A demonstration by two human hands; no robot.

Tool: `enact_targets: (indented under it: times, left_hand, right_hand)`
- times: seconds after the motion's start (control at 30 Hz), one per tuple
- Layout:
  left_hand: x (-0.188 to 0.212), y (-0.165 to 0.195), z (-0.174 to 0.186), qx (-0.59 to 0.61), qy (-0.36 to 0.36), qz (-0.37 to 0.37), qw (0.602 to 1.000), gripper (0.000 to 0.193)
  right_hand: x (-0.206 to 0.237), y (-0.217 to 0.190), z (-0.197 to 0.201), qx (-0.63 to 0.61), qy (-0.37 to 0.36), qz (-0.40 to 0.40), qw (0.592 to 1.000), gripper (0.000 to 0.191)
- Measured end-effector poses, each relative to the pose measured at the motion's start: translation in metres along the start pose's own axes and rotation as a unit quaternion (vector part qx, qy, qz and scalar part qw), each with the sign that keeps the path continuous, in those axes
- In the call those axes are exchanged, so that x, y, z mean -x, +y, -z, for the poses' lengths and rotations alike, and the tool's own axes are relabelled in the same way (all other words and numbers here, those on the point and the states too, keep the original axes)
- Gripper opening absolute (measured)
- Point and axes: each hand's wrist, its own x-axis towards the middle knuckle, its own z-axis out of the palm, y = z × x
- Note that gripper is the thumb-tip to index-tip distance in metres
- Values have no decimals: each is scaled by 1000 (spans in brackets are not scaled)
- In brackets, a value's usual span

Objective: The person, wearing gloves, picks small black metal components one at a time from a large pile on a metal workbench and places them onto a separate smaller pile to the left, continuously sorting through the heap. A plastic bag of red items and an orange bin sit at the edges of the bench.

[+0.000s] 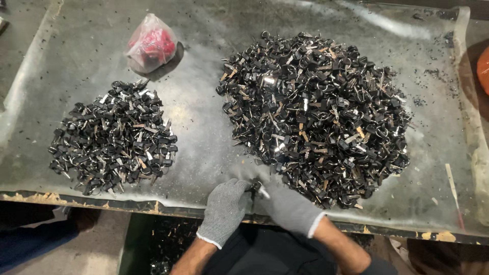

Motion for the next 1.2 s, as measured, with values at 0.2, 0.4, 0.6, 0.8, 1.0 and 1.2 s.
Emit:
enact_targets:
  times: [0.2,0.4,0.6,0.8,1.0,1.2]
  left_hand:
    - [7,-3,-12,-65,14,-13,998,21]
    - [2,-4,-15,-94,-31,-35,994,12]
    - [3,2,-3,-15,32,-43,998,22]
    - [4,6,-4,-47,8,3,999,11]
    - [2,4,-4,-55,3,1,998,18]
    - [4,1,-2,22,56,34,998,54]
  right_hand:
    - [4,5,-38,135,12,-154,979,49]
    - [-2,-7,-44,149,155,-132,968,55]
    - [3,-6,-22,133,99,-17,986,62]
    - [3,-10,-29,107,64,-136,983,30]
    - [1,-15,-19,94,80,-148,981,77]
    - [6,-25,-29,97,205,-85,970,74]
